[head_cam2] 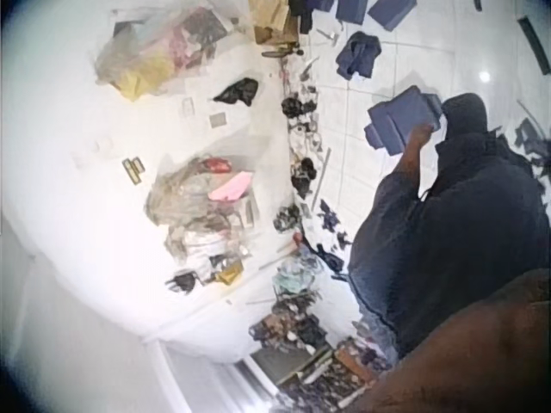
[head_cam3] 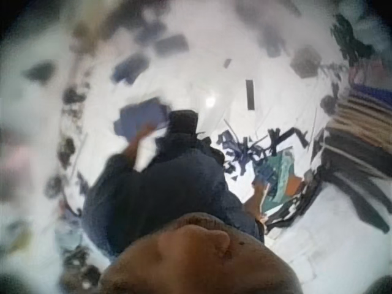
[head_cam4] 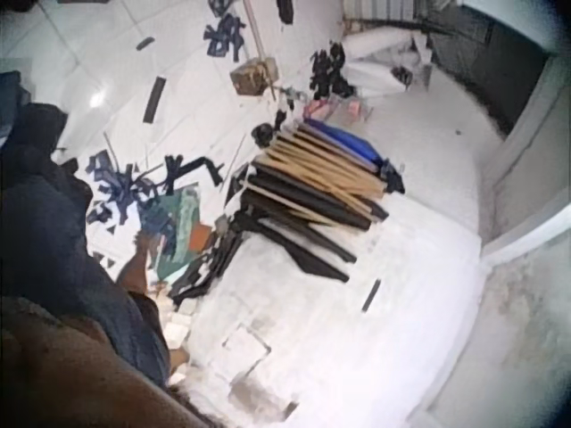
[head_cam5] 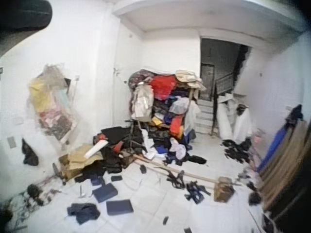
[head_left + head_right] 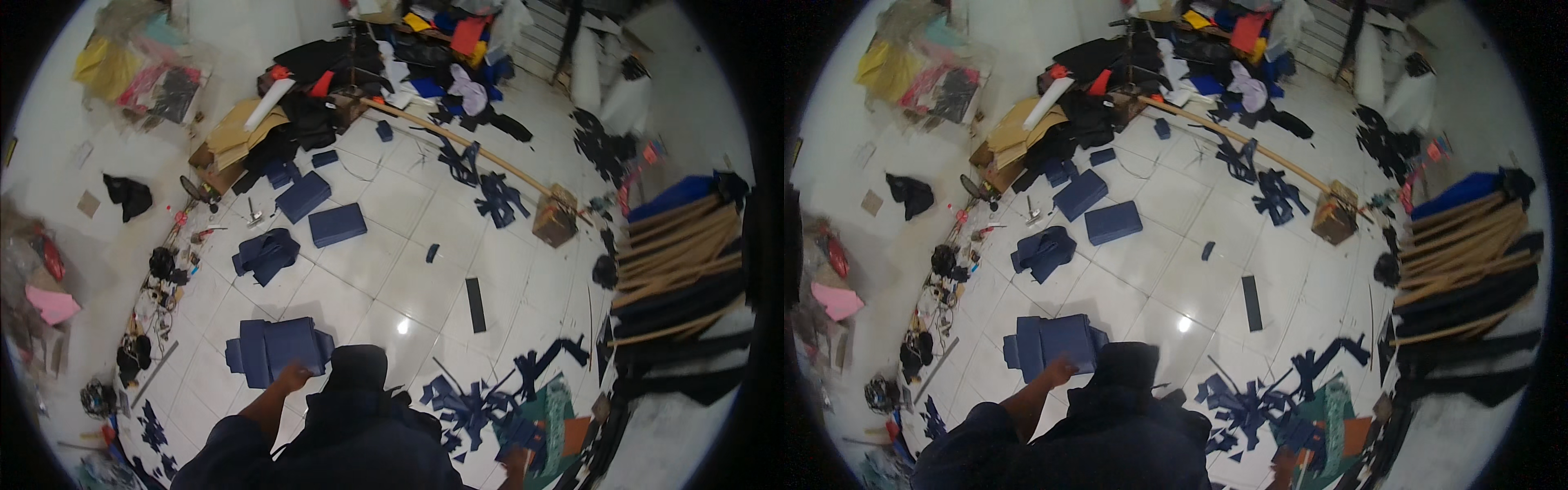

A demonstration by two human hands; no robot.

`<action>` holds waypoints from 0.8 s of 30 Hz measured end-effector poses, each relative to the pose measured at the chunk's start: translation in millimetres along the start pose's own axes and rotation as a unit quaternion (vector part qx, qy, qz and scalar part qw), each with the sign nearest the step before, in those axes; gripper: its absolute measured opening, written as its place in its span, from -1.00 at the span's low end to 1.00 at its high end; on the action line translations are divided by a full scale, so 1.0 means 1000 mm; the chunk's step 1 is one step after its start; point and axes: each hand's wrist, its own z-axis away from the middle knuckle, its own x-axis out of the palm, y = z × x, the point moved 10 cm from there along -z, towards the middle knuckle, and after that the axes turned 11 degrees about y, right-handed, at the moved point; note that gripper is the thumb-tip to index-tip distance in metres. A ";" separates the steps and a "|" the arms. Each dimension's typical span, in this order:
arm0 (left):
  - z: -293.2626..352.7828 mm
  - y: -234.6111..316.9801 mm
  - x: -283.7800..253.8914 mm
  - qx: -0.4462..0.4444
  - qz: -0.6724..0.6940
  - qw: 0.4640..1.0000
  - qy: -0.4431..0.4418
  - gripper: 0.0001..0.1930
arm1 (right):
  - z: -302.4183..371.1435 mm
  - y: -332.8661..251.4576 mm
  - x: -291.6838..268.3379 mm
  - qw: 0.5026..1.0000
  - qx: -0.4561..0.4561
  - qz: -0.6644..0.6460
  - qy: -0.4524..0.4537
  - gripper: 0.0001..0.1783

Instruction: The person sits on the floor and folds several pieces of blue fabric, placing them into a stack.

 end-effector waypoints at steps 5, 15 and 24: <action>0.002 -0.031 -0.014 -0.193 0.071 0.978 0.023 -0.58 | -0.017 -0.277 0.113 0.986 -0.164 0.004 0.019 -0.61; -0.228 0.045 -0.149 -0.204 0.168 0.960 0.090 -0.57 | 0.092 -0.459 0.436 0.909 -0.143 0.201 -0.335 -0.53; -0.343 0.091 -0.327 -0.253 0.405 0.823 0.308 -0.60 | 0.139 -0.640 0.564 0.872 -0.227 0.250 -0.355 -0.40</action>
